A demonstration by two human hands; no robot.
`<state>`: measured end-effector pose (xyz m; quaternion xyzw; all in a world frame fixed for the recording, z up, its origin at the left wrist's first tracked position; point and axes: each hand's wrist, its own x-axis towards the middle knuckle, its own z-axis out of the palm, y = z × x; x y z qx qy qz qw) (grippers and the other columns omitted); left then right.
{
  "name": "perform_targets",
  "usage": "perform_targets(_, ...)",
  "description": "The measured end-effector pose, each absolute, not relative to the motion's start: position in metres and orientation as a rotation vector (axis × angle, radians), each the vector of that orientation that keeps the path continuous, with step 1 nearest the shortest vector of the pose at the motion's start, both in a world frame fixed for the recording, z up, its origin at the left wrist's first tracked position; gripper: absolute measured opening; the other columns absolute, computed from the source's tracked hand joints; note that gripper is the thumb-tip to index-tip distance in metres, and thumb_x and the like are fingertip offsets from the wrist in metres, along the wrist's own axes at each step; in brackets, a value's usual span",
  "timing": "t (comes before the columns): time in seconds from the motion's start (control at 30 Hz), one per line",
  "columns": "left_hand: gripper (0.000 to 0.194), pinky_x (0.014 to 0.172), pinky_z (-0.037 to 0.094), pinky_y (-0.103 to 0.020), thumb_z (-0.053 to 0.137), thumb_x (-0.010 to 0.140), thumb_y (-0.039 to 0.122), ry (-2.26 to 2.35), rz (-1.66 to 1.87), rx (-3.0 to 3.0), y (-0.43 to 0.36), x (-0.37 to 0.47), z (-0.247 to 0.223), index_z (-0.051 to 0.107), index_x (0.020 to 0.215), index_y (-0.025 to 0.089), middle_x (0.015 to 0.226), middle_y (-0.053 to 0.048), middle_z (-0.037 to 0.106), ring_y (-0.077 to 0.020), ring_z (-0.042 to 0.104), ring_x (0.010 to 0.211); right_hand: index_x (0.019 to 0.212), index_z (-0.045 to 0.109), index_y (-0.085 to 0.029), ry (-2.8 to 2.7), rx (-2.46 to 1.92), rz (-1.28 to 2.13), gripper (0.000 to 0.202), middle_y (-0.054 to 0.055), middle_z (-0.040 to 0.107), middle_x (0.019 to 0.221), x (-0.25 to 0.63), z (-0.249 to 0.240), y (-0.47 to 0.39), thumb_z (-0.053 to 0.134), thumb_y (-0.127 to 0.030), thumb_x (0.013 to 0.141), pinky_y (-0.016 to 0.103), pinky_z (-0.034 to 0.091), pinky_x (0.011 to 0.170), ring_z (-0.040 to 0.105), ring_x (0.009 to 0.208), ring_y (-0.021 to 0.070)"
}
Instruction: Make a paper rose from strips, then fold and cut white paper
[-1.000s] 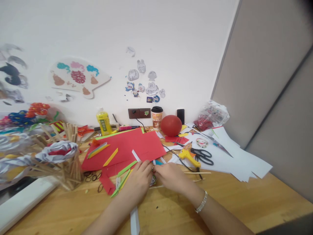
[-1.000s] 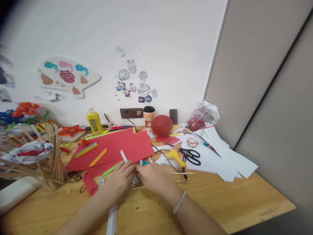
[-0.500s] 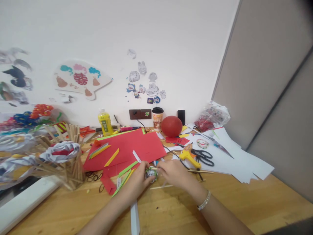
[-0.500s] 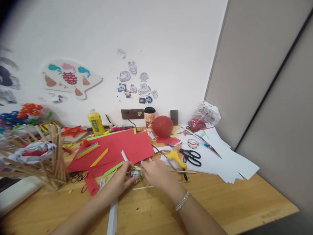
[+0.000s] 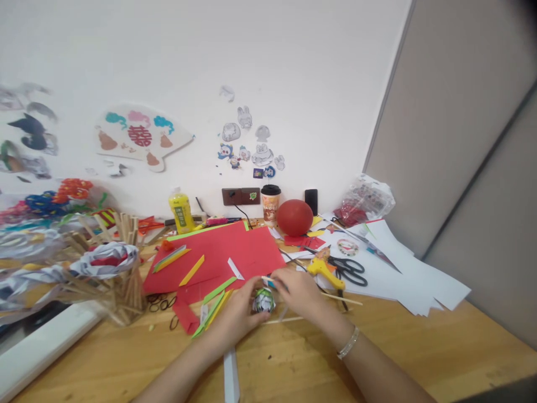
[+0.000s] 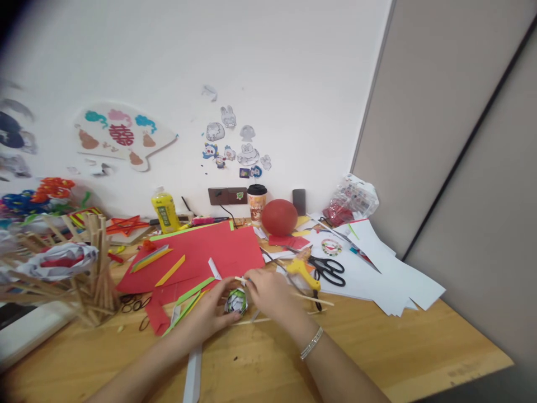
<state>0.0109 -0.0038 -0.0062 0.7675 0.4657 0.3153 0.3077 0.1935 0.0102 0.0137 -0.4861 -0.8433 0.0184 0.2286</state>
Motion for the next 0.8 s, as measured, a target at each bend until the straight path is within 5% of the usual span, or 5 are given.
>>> perform_targets(0.27, 0.033, 0.082, 0.046, -0.031, 0.059, 0.066, 0.018, 1.308, 0.818, 2.139, -0.007, 0.010, 0.008, 0.057, 0.099, 0.019, 0.099, -0.005, 0.066, -0.0201, 0.061, 0.090, 0.079, 0.059, -0.019, -2.509, -0.835, -0.363, 0.014, 0.001, 0.060, 0.075, 0.197, 0.011, 0.010, 0.048, -0.020, 0.088, 0.027, 0.029, 0.062, 0.051, 0.072, 0.0147)
perform_targets(0.6, 0.032, 0.089, 0.044, -0.029, 0.061, 0.069, 0.019, 1.235, 0.760, 2.259, -0.008, 0.012, 0.014, 0.064, 0.100, 0.020, 0.110, -0.007, 0.063, -0.0201, 0.059, 0.098, 0.069, 0.055, -0.018, -2.405, -0.760, -0.636, 0.021, 0.002, 0.057, 0.069, 0.188, -0.010, 0.019, 0.050, -0.026, 0.088, 0.029, 0.025, 0.055, 0.048, 0.066, 0.0156)
perform_targets(0.8, 0.022, 0.085, 0.046, -0.029, 0.048, 0.084, 0.026, 1.241, 0.870, 2.304, -0.006, 0.009, 0.012, 0.066, 0.096, 0.021, 0.104, -0.007, 0.063, -0.0180, 0.060, 0.094, 0.066, 0.054, -0.018, -2.351, -0.845, -0.596, 0.022, 0.001, 0.058, 0.064, 0.184, -0.014, 0.017, 0.049, -0.022, 0.087, 0.029, 0.024, 0.055, 0.049, 0.061, 0.0140)
